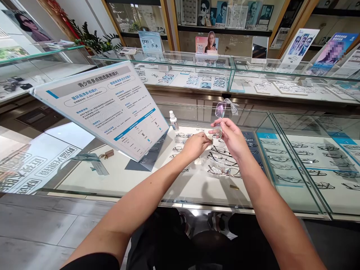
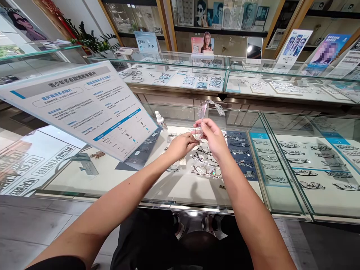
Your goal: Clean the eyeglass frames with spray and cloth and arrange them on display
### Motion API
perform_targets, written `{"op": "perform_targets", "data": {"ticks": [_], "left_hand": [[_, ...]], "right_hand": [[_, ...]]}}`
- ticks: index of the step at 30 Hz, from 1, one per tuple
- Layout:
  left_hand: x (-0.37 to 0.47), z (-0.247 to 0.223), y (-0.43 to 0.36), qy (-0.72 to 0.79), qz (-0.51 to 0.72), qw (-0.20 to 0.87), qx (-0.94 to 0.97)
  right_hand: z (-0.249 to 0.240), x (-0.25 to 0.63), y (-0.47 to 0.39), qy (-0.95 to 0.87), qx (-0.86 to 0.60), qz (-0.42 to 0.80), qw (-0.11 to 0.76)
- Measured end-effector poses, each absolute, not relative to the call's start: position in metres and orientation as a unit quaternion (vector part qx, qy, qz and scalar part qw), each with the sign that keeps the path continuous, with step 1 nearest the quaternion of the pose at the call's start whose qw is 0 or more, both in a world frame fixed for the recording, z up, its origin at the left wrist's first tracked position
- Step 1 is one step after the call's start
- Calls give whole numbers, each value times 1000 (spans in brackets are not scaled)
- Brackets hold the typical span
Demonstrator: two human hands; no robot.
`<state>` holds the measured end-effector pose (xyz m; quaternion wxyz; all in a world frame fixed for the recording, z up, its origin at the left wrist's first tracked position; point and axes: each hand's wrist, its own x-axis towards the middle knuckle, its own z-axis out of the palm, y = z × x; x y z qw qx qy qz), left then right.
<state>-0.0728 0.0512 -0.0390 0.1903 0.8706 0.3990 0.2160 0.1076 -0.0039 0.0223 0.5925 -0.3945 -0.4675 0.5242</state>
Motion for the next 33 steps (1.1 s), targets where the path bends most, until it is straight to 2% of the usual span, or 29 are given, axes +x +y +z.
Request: {"op": "perform_targets", "data": {"ticks": [5,9,12,17,23,26,28,33], "left_hand": [[-71,-39,47,401,182,156,884],[-75,-39,51,408,234,188,862],[-89,-30,57,437,304,244,810],[-113,-6,67,479,330,353,733],[-123,7,78,455,370,528,614],[-125,11,78,416,393,577,583],[-125,13,75,388,408,578,590],[-124,15,67,381,426,453,684]], "right_hand": [[22,108,-3,-472,-397,524,587],[21,110,-3,-469,-395,530,586],[21,111,-3,-470,-397,526,587],[22,111,-3,-467,-395,531,586],[21,110,-4,-472,-400,522,586],[20,111,-4,-474,-396,521,589],[19,111,-4,-475,-396,520,589],[18,112,-3,-470,-392,525,591]]}}
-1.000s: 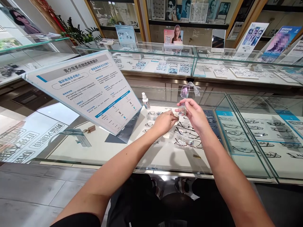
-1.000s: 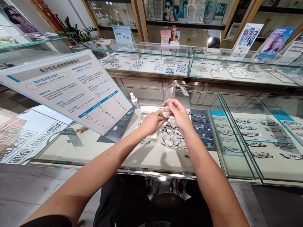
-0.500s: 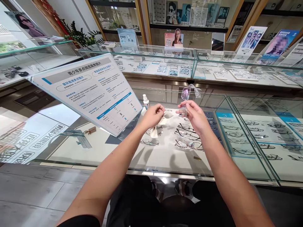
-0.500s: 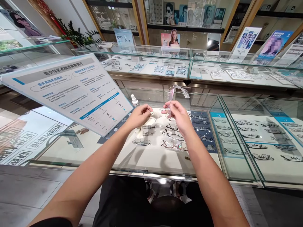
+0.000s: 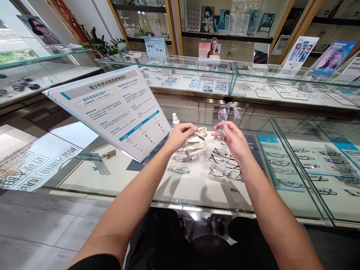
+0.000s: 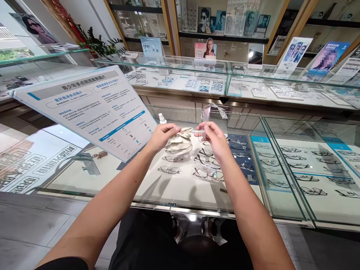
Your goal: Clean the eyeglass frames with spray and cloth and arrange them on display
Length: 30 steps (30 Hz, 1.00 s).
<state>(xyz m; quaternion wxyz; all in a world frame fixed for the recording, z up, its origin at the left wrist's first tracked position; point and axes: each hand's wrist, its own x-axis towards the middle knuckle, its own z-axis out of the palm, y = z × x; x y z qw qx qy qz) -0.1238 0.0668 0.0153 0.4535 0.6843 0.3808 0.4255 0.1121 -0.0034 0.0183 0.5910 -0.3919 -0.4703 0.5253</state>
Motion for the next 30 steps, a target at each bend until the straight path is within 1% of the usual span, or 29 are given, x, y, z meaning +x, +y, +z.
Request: {"op": "perform_targets", "data": {"ticks": [1,5,10,17,21,23,28,30], "left_hand": [[-123,15,66,379,420,454,689],[-122,16,63,370,396,508,670],[-122,16,65,398,381,500,668],[-127,7,74,447,248,520,684],[-126,9,72,474,192,538,670],[-126,11,70,496,164,524,673],[-135,11,74,535,100,410,732],[-139,8,77,534,91,395,742]], "right_hand": [[18,112,-3,-469,-391,526,592],[18,113,-3,-468,-389,528,592],[19,112,-3,-465,-388,527,596],[19,112,-3,-477,-400,518,587],[19,112,-4,-479,-400,515,587],[19,112,-4,-478,-397,518,588],[20,111,-5,-476,-402,517,587],[21,110,-5,-477,-401,518,586]]}}
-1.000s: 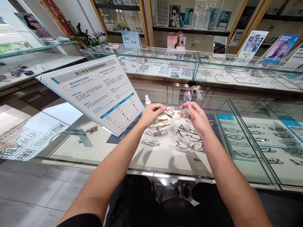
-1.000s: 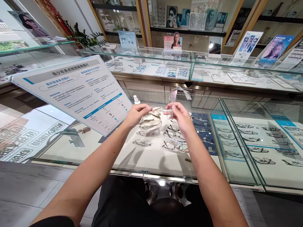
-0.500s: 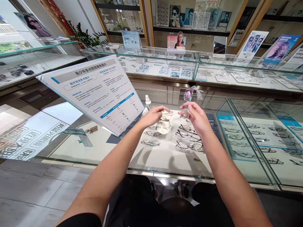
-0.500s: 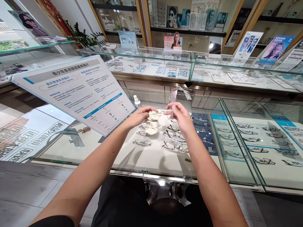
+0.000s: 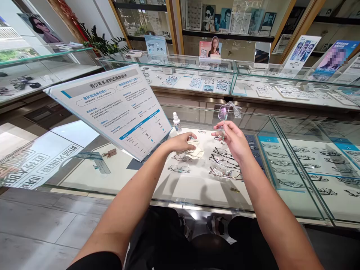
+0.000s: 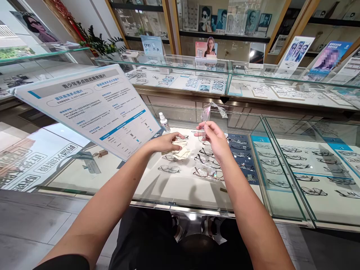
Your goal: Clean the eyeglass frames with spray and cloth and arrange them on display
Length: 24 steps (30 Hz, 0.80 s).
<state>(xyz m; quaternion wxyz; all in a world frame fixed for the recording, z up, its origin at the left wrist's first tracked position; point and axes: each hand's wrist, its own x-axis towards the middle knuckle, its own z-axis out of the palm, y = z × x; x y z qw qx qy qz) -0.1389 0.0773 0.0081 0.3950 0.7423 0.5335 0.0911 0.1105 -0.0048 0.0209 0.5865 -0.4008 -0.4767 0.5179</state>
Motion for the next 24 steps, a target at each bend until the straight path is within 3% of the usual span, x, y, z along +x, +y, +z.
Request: {"op": "perform_targets", "data": {"ticks": [4,8,12,24], "left_hand": [[-139,5,80,521,130,498,680],[-134,11,79,458,261,666,528],[-128,21,76,371,352,767,387],[-126,27,64,376,259,778,432]], "right_hand": [[21,111,-5,-480,-405,514,584],[21,112,-5,-481,-401,516,585],[20,112,-5,-479,-400,517,587],[20,113,-4,-480,-409,512,584]]}}
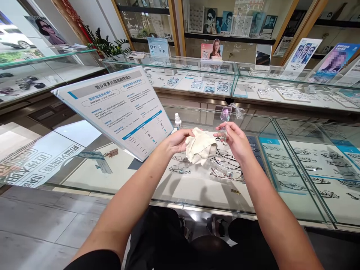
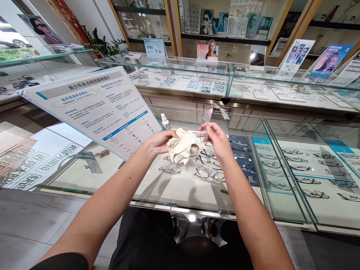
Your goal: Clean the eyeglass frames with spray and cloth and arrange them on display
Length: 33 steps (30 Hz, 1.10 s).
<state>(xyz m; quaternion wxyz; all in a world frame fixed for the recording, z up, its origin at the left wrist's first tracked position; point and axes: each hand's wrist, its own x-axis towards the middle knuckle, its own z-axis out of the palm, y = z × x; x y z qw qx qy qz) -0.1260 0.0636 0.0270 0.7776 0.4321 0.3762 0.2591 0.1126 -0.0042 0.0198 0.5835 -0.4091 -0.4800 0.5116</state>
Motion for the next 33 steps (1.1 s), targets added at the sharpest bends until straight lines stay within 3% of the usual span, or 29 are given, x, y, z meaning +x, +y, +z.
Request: {"op": "perform_targets", "data": {"ticks": [6,11,17,20,27,33], "left_hand": [[-135,11,81,575,212,494,617],[-135,4,76,636,237,317,662],[-134,15,66,643,370,125,659],[-137,19,67,640,370,129,661],[-138,12,70,664,86,206,714],[-143,2,81,649,61,258,713]], "right_hand": [[20,112,-6,-477,-406,517,583],[20,111,-6,-471,-401,523,587],[19,111,-5,-476,-403,517,586],[19,112,-5,-477,-399,519,587],[18,111,-5,-484,-406,513,581],[20,108,-7,-482,-406,522,574]]}}
